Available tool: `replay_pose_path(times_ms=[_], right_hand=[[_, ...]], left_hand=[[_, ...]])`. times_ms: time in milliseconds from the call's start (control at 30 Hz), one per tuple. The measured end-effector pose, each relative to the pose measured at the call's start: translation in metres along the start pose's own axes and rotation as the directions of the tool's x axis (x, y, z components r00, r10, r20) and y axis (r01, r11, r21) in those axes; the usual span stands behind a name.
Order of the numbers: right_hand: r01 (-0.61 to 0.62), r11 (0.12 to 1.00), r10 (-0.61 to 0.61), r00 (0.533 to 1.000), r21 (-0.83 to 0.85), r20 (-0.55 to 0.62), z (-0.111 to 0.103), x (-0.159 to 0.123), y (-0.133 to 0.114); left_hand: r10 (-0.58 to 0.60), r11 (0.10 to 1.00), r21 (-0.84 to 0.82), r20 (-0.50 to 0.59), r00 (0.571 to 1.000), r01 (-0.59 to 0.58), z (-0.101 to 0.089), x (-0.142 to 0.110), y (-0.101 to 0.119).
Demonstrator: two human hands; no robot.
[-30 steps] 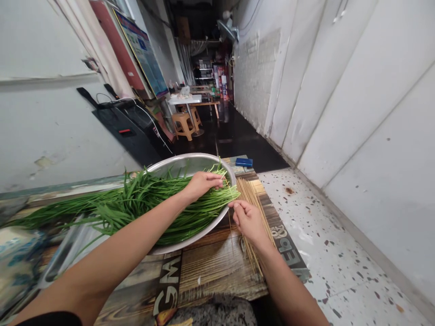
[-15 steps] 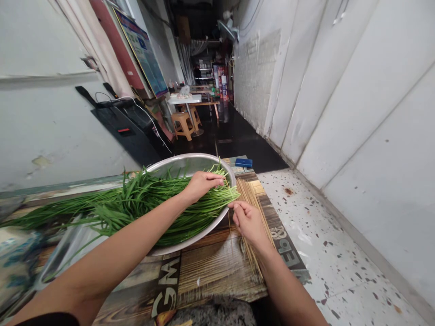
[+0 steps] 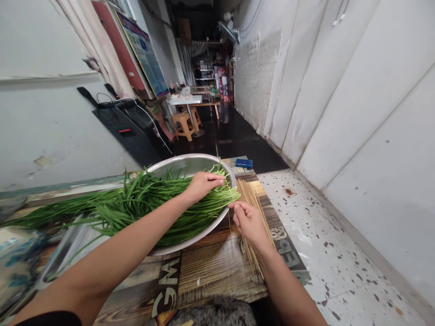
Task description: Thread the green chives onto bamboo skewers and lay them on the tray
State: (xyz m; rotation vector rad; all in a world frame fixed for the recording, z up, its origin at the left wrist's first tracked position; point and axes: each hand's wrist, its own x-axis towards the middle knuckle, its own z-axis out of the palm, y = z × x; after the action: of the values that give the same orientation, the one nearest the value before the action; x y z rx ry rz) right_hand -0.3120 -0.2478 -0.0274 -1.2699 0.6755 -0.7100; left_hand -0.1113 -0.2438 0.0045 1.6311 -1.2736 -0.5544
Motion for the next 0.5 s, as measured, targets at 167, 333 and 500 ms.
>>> replay_pose_path(times_ms=[167,333,500], right_hand=[[0.000,1.000,0.000,1.000,0.002,0.000,-0.0006,0.0003,0.0008],[-0.010,1.000,0.010,1.000,0.012,-0.012,0.0008,0.0006,0.0011],[0.007,1.000,-0.007,1.000,-0.005,-0.012,0.0001,0.0010,0.0028]], left_hand=[[0.015,1.000,0.019,0.016,1.000,-0.016,0.0000,0.0004,0.0001],[0.066,0.995,0.070,0.039,0.997,-0.069,-0.0007,-0.0002,0.0005],[0.062,0.991,0.114,0.002,0.998,-0.062,-0.0006,-0.0027,0.0043]])
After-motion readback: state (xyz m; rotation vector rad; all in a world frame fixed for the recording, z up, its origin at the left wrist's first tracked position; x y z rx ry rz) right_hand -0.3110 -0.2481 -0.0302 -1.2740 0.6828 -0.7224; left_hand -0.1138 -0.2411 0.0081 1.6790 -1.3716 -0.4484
